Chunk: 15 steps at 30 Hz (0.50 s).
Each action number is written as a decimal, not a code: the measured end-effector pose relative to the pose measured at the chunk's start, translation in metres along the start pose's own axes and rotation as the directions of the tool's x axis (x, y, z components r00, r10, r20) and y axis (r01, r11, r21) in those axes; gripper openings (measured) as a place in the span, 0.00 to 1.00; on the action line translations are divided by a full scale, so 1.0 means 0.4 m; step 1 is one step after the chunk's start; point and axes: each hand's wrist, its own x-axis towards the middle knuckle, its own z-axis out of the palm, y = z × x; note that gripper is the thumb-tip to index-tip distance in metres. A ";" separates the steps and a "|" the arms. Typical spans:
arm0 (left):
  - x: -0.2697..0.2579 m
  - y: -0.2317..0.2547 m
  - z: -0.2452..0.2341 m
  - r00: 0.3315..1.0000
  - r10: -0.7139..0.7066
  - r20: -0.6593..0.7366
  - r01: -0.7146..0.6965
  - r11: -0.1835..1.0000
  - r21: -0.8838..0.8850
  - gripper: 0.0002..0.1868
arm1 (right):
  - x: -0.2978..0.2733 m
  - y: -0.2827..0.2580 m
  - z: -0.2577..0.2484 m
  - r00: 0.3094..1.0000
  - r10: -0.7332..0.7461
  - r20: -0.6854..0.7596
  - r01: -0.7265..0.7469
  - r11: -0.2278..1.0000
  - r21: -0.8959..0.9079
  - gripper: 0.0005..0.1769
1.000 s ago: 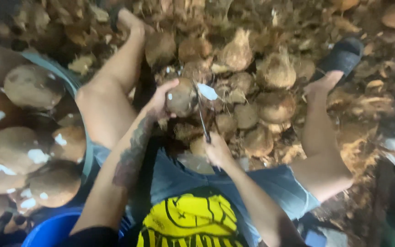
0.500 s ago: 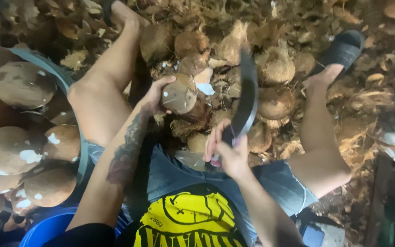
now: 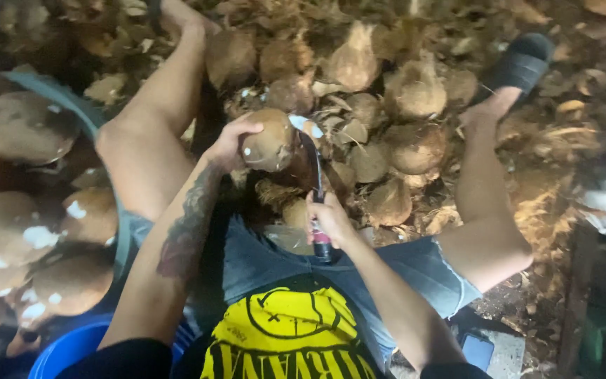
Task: The person sits on the ground and uses a knife to peel the husk off a coconut held between their legs. They rotate the coconut and continue removing the outer layer until the white shell is exposed, then place the peeled coconut into a nearby blue bucket.
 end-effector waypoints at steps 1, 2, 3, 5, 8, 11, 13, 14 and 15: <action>0.010 0.009 0.008 0.973 0.215 0.090 -0.213 0.977 -0.033 0.45 | 0.001 -0.031 0.002 0.997 -0.070 0.044 0.070 0.998 -0.001 0.03; -0.002 0.040 0.027 0.970 0.229 0.085 -0.228 0.973 -0.030 0.45 | -0.002 -0.054 -0.002 0.995 -0.081 0.055 0.082 0.997 -0.004 0.03; -0.014 0.069 0.045 0.918 0.372 0.138 -0.373 0.928 -0.014 0.49 | -0.004 -0.076 -0.006 0.987 -0.150 0.057 0.151 0.988 -0.015 0.04; -0.044 0.059 0.033 0.861 0.476 0.182 -0.483 0.876 -0.007 0.53 | -0.067 -0.109 0.002 0.981 -0.188 0.052 0.189 0.982 -0.018 0.06; -0.005 0.057 -0.001 0.866 0.451 0.215 -0.466 0.885 0.019 0.54 | -0.155 -0.211 0.005 0.935 -0.334 0.115 0.342 0.938 -0.057 0.10; 0.003 0.052 -0.002 0.885 0.412 0.216 -0.425 0.905 0.016 0.40 | -0.233 -0.261 0.011 0.741 -0.646 0.182 0.668 0.737 -0.101 0.12; 0.002 0.059 0.002 0.838 0.487 0.246 -0.530 0.835 0.150 0.34 | -0.264 -0.287 0.014 0.412 -0.877 0.245 0.901 0.433 0.033 0.09; -0.001 0.056 0.009 0.840 0.486 0.242 -0.527 0.837 0.148 0.34 | -0.239 -0.243 0.004 0.416 -0.875 0.247 0.899 0.437 0.033 0.09; -0.006 0.054 0.014 0.856 0.483 0.187 -0.507 0.855 0.109 0.35 | -0.216 -0.199 -0.003 0.306 -0.930 0.206 0.952 0.291 -0.097 0.08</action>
